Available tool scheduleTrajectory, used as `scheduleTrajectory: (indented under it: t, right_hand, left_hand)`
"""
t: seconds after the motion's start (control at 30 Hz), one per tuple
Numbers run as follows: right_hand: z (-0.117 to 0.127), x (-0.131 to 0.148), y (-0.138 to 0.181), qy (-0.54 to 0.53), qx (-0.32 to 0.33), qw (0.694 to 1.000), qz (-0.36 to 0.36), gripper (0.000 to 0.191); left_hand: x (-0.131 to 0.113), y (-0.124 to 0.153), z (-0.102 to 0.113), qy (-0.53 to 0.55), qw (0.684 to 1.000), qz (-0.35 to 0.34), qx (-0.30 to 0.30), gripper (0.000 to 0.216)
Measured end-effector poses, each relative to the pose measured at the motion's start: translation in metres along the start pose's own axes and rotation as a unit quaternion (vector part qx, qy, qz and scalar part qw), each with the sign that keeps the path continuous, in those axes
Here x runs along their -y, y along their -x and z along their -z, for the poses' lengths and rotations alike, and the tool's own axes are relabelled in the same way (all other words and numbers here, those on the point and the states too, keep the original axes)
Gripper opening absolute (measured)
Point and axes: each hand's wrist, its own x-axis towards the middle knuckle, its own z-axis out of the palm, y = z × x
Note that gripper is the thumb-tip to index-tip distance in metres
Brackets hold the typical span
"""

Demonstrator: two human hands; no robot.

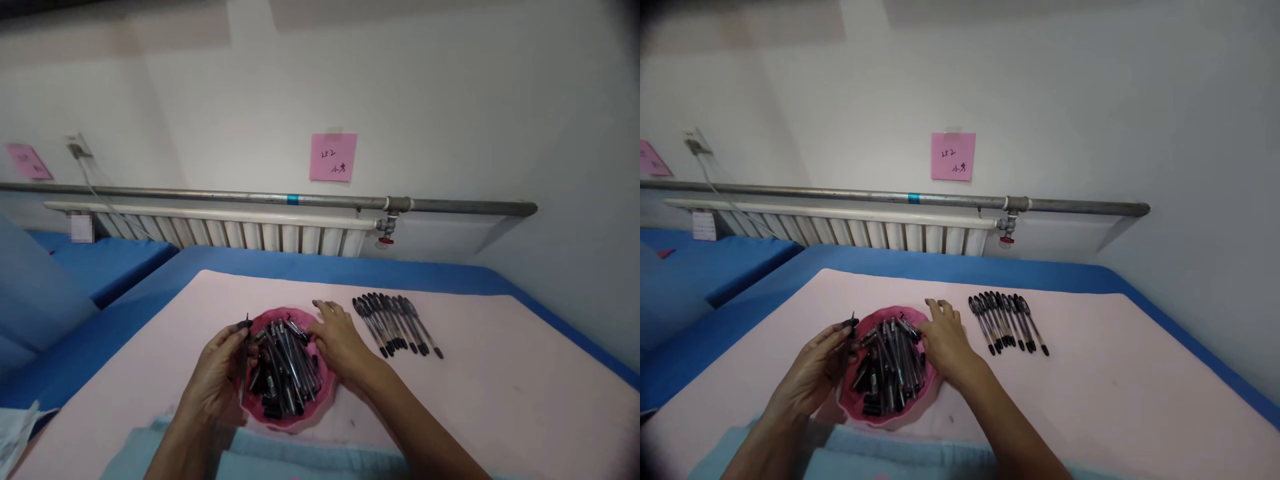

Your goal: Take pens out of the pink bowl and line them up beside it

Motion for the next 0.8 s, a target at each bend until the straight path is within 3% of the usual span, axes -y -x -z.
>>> scheduleTrajectory:
  t: [0.5,0.67,0.73,0.8]
  right_hand:
    - [-0.013,0.002,-0.009,0.033,0.003,0.999,0.042,0.023]
    - [-0.010,0.004,-0.011,0.027,-0.025,0.999,0.037,0.017]
    - [-0.004,0.007,-0.011,-0.032,-0.068,0.996,0.037,0.019]
    - [0.005,0.013,-0.010,-0.185,-0.097,0.977,0.041,0.020]
  left_hand:
    - [0.001,0.002,-0.005,-0.026,1.000,-0.008,0.009,0.006]
    - [0.005,0.000,-0.001,-0.032,0.998,-0.011,0.049,0.012]
    - [0.007,0.001,0.000,-0.046,0.995,-0.001,0.086,0.018]
    - [0.009,0.003,0.000,-0.065,0.990,0.020,0.122,0.023]
